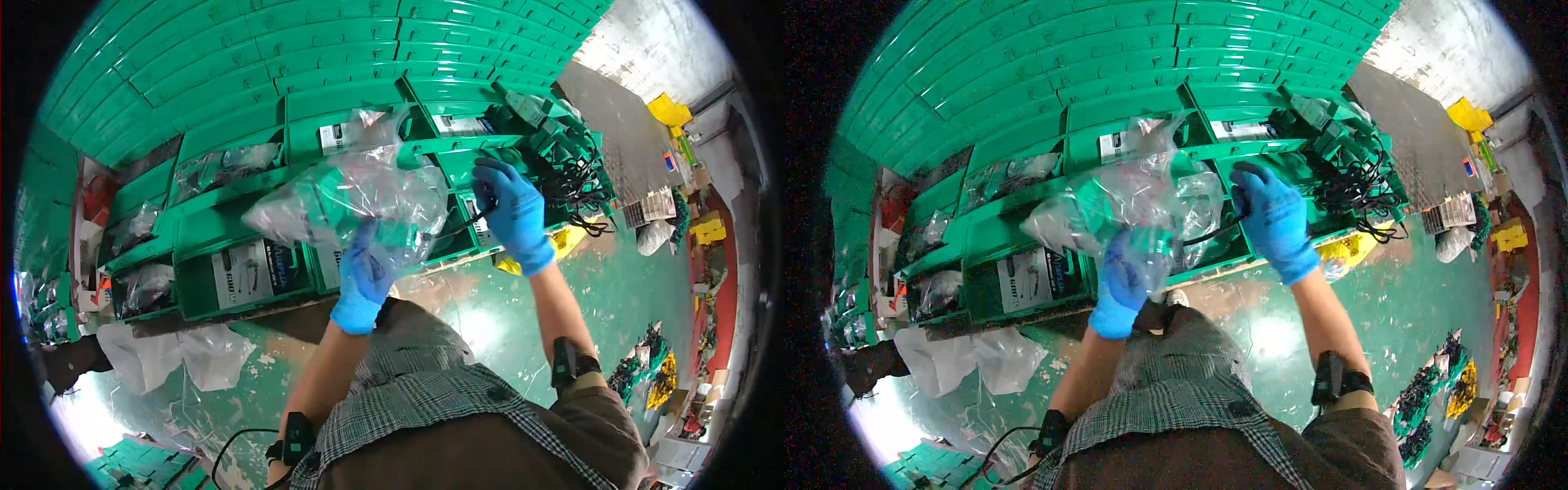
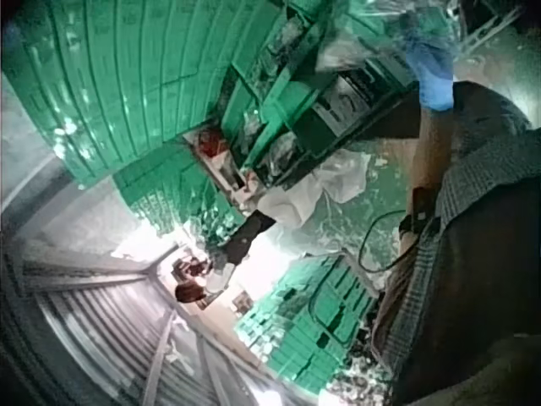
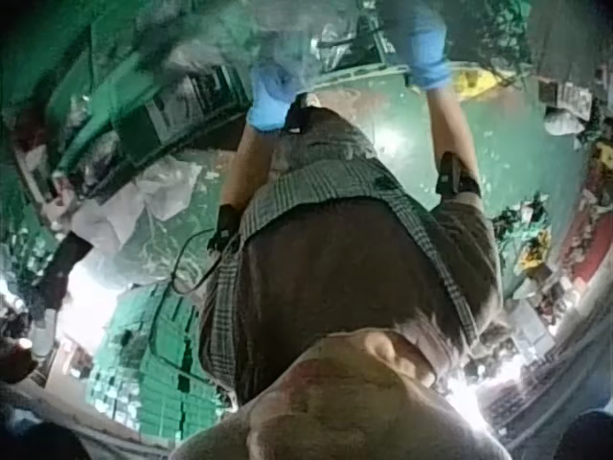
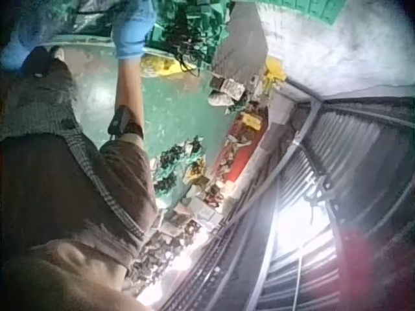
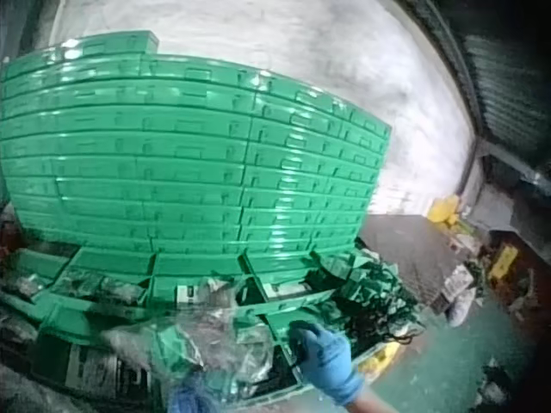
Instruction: Packing power tools and manuals into plastic bags and placing them in storage bins.
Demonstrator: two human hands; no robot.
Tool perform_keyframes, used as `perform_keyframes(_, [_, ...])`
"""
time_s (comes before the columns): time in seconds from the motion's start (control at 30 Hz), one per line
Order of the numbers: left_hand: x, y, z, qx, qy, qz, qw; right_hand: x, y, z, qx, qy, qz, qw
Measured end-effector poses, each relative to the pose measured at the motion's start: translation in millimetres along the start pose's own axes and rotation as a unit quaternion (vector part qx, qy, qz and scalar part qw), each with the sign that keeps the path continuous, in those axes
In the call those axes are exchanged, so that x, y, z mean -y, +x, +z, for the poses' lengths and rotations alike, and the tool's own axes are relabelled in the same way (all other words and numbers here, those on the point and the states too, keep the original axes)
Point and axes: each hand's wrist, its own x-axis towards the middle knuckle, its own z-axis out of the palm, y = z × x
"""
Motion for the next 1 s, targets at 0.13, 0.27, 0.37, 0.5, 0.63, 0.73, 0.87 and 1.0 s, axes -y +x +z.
perform_keyframes(0.13, [-46.3,-21.3,-14.0,-0.039,0.132,0.067,0.988,30.4,18.1,-4.1,0.433,0.352,-0.043,0.829])
perform_keyframes(0.27, [-85.9,-62.6,-47.4,-0.161,0.431,0.145,0.876,50.4,-25.3,66.0,0.663,0.438,-0.07,0.603])
perform_keyframes(0.37, [-135.8,-121.9,-51.6,-0.226,0.425,0.059,0.874,68.6,-51.6,113.3,0.675,0.608,-0.004,0.418])
perform_keyframes(0.5, [-199.7,-194.7,-75.5,-0.236,0.414,-0.042,0.878,115.7,-44.9,135.5,0.731,0.516,-0.093,0.437])
perform_keyframes(0.63, [-247.3,-208.8,-99.9,-0.213,0.441,-0.138,0.861,169.0,-33.1,156.5,0.707,0.455,-0.122,0.528])
perform_keyframes(0.73, [-293.5,-199.9,-124.7,-0.185,0.432,-0.23,0.852,202.7,-25.4,162.0,0.675,0.454,-0.096,0.574])
perform_keyframes(0.87, [-344.2,-153.1,-138.1,-0.081,0.5,-0.318,0.802,234.2,-2.0,153.0,0.634,0.476,-0.028,0.608])
perform_keyframes(1.0, [-372.2,-94.5,-155.6,-0.004,0.561,-0.381,0.735,253.2,-18.8,177.8,0.44,0.448,-0.023,0.778])
